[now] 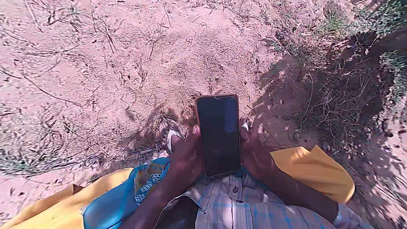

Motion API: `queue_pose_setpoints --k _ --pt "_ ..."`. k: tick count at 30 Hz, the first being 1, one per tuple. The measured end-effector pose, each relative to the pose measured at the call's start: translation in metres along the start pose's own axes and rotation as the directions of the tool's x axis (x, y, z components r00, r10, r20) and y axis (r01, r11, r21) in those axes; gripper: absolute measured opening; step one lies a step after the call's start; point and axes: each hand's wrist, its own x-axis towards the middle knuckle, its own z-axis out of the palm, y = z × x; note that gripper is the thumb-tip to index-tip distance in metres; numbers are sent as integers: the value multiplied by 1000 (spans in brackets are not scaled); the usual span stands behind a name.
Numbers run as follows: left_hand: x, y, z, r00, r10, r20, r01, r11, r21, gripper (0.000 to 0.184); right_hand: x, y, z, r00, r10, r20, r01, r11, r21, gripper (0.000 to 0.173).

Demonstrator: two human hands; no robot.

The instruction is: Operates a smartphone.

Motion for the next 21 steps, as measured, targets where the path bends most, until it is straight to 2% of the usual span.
queue_pose_setpoints --k 2,5,8,12,15,17,19,21 --pt "-2 -1 0 997 -1 -76 5 999 49 34 -2 3 2 1000 -4 -24 3 1000 -16 91" --pt "-2 -1 0 999 -15 -44 18 999 48 41 -2 5 4 998 -12 -60 10 999 -46 97" --pt "-1 -2 -2 998 -39 47 37 998 47 58 -3 7 5 994 -10 -105 6 999 -42 81" --pt "-2 -4 0 991 -112 67 103 987 122 72 -1 6 2 979 31 -201 -26 999 28 68" --pt "3 -7 0 965 -150 213 93 962 256 77 0 -2 -2 965 5 -262 11 998 58 59" --pt "4 -8 1 935 -199 293 92 935 342 90 0 -7 -4 951 -48 -304 61 998 33 52" --pt "2 -6 7 921 -253 294 123 910 397 98 -1 -9 -7 946 -106 -308 103 994 -26 55" --pt "0 -6 12 923 -268 277 117 880 461 97 -4 -7 -9 951 -173 -255 149 983 -111 64"
